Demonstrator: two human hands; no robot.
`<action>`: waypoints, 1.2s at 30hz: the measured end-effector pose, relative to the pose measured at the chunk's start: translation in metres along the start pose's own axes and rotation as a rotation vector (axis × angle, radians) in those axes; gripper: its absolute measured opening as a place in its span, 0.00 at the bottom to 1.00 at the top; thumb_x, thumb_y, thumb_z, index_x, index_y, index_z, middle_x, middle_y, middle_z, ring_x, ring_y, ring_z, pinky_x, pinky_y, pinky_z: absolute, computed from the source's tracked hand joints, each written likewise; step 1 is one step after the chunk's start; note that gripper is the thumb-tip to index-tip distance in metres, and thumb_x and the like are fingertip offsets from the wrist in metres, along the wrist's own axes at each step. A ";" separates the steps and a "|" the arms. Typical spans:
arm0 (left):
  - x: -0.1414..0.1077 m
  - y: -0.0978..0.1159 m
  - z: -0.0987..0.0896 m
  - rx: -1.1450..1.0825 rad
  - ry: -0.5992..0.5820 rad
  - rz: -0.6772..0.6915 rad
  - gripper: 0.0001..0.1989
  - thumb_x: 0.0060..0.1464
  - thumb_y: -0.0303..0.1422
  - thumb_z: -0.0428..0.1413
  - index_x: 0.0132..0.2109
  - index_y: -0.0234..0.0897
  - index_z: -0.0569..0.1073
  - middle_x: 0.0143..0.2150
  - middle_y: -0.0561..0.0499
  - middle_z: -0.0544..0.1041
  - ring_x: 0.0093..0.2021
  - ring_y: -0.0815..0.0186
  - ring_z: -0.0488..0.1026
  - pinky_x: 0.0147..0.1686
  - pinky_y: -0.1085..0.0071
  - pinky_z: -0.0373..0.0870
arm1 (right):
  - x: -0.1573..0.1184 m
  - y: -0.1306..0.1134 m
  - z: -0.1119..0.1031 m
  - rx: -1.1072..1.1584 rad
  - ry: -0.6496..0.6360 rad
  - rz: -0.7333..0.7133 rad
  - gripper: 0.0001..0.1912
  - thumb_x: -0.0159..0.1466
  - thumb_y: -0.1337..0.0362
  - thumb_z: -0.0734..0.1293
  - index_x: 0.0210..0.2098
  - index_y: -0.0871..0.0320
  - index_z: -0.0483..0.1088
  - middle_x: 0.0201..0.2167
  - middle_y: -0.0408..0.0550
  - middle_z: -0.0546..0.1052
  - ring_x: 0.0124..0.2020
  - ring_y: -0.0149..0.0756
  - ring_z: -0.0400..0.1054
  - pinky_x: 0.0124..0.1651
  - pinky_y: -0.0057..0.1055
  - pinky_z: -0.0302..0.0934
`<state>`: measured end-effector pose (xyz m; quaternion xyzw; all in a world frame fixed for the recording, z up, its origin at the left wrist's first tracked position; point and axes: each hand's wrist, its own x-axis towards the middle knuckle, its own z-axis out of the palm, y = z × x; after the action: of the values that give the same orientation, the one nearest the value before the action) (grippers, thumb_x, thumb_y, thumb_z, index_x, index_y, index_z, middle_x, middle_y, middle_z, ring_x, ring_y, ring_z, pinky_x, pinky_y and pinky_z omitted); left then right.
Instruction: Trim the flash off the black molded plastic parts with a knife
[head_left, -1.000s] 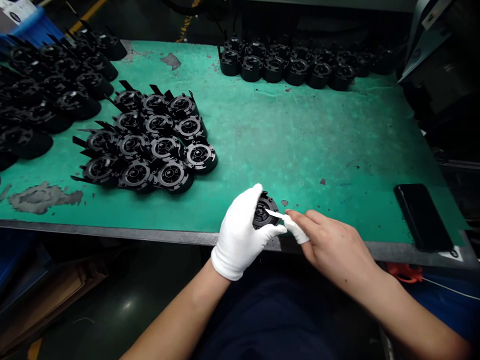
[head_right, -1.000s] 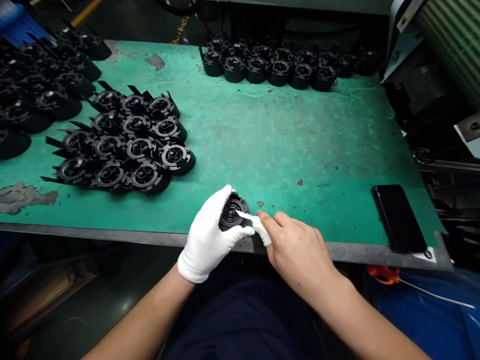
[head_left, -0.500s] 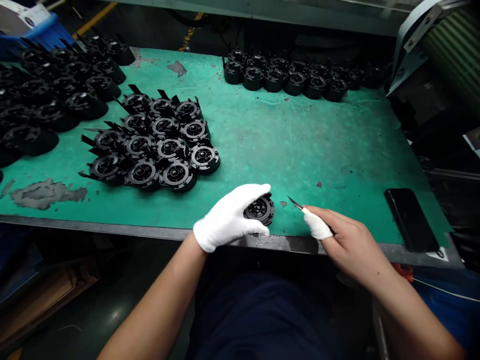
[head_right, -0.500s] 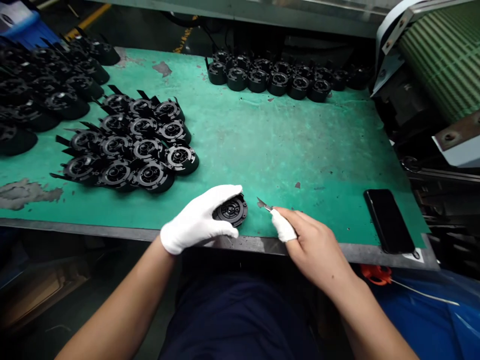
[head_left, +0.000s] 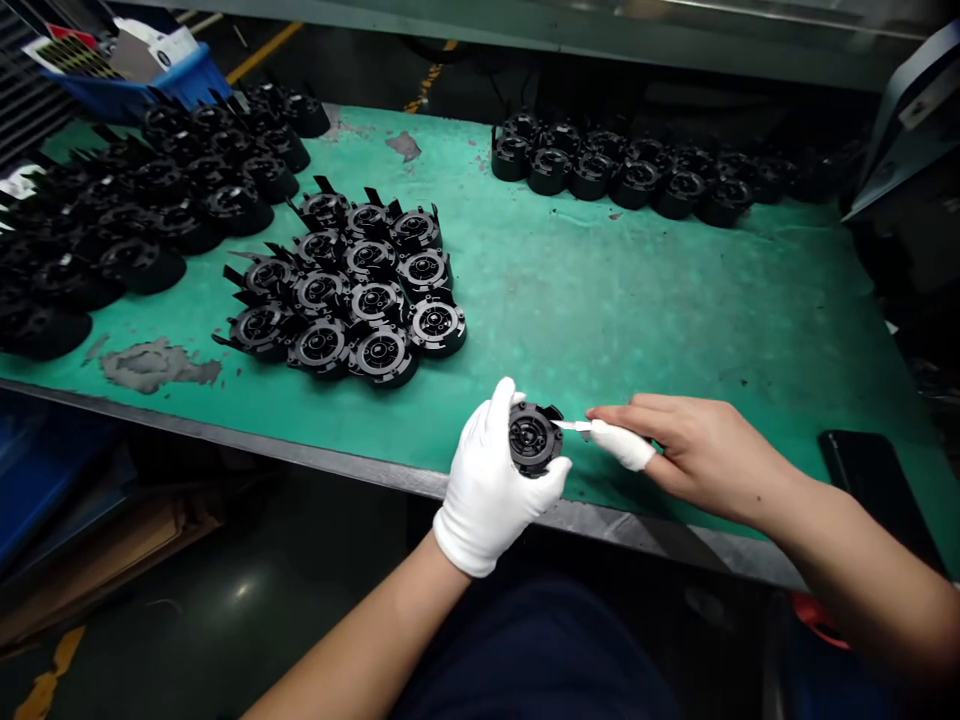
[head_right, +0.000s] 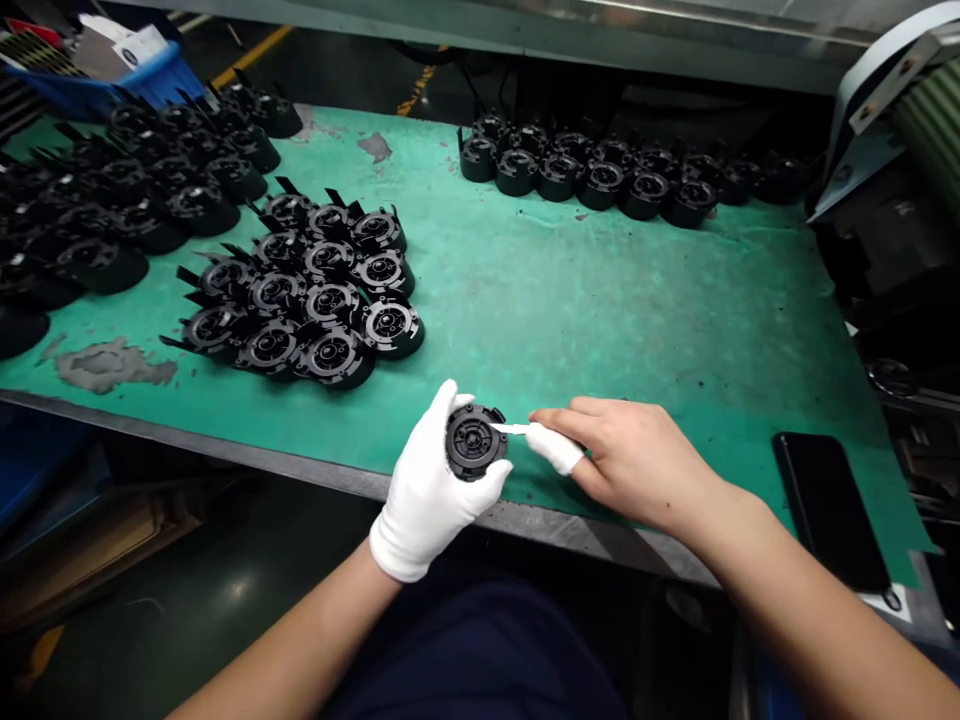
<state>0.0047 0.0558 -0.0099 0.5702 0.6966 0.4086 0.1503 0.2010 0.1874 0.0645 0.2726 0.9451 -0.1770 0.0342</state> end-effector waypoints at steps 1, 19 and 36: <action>0.002 -0.001 0.000 0.008 0.004 0.003 0.49 0.50 0.41 0.65 0.71 0.33 0.49 0.60 0.38 0.70 0.61 0.51 0.69 0.63 0.55 0.68 | 0.005 -0.001 -0.004 -0.039 -0.024 -0.011 0.18 0.71 0.61 0.59 0.57 0.46 0.71 0.38 0.43 0.80 0.37 0.36 0.74 0.32 0.31 0.59; 0.002 -0.006 -0.005 -0.002 0.024 0.055 0.45 0.51 0.41 0.65 0.69 0.34 0.53 0.61 0.38 0.70 0.62 0.52 0.70 0.63 0.55 0.68 | -0.001 0.015 0.001 0.138 0.065 0.102 0.21 0.68 0.67 0.58 0.58 0.54 0.67 0.49 0.50 0.78 0.46 0.41 0.74 0.45 0.35 0.67; 0.006 -0.010 -0.022 -0.098 -0.231 -0.001 0.52 0.47 0.52 0.66 0.70 0.35 0.51 0.70 0.36 0.60 0.69 0.48 0.60 0.67 0.51 0.62 | -0.012 -0.033 0.045 0.118 0.014 0.071 0.20 0.67 0.70 0.60 0.56 0.54 0.70 0.54 0.51 0.78 0.48 0.45 0.76 0.44 0.37 0.71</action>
<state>-0.0184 0.0524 -0.0023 0.6051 0.6541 0.3739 0.2573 0.1922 0.1395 0.0349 0.3089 0.9229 -0.2292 0.0177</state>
